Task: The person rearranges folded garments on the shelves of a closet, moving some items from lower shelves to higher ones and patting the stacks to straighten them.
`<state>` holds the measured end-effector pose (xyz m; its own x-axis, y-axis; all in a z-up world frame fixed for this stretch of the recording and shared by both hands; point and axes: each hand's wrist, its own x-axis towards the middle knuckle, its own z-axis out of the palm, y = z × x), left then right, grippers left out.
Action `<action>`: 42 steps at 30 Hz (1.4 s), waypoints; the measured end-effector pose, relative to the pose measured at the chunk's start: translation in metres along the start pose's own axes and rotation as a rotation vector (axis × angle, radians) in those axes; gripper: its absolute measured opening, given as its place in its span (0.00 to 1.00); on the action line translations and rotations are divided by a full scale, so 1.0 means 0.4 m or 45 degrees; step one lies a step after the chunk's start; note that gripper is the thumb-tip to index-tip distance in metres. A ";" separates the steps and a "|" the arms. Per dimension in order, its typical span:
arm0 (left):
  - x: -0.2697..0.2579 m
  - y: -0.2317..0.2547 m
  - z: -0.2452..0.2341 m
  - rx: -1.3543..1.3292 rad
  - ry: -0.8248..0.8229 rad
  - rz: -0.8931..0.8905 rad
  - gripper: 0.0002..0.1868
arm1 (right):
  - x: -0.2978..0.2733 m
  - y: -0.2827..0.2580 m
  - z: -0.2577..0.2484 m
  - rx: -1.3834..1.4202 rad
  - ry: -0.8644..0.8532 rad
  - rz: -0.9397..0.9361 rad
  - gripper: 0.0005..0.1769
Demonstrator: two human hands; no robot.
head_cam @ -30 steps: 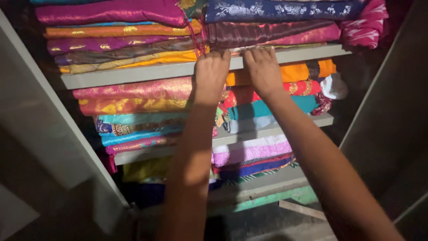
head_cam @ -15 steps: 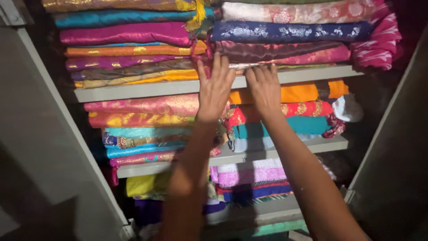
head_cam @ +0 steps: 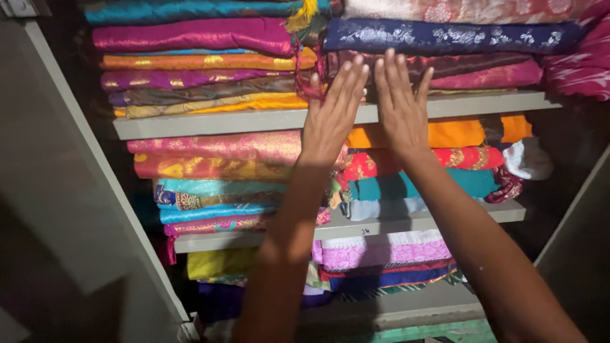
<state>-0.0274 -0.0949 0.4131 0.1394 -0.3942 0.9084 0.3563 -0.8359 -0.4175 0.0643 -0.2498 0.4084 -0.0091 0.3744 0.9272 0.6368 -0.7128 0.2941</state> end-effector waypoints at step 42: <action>0.046 -0.002 -0.111 0.203 -0.945 0.212 0.37 | 0.041 -0.021 -0.110 0.155 -0.639 0.189 0.39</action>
<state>-0.0662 -0.1185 0.4289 0.7651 -0.1037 0.6354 0.3971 -0.7008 -0.5926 0.0249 -0.2637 0.4312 0.4388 0.5334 0.7232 0.6880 -0.7171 0.1114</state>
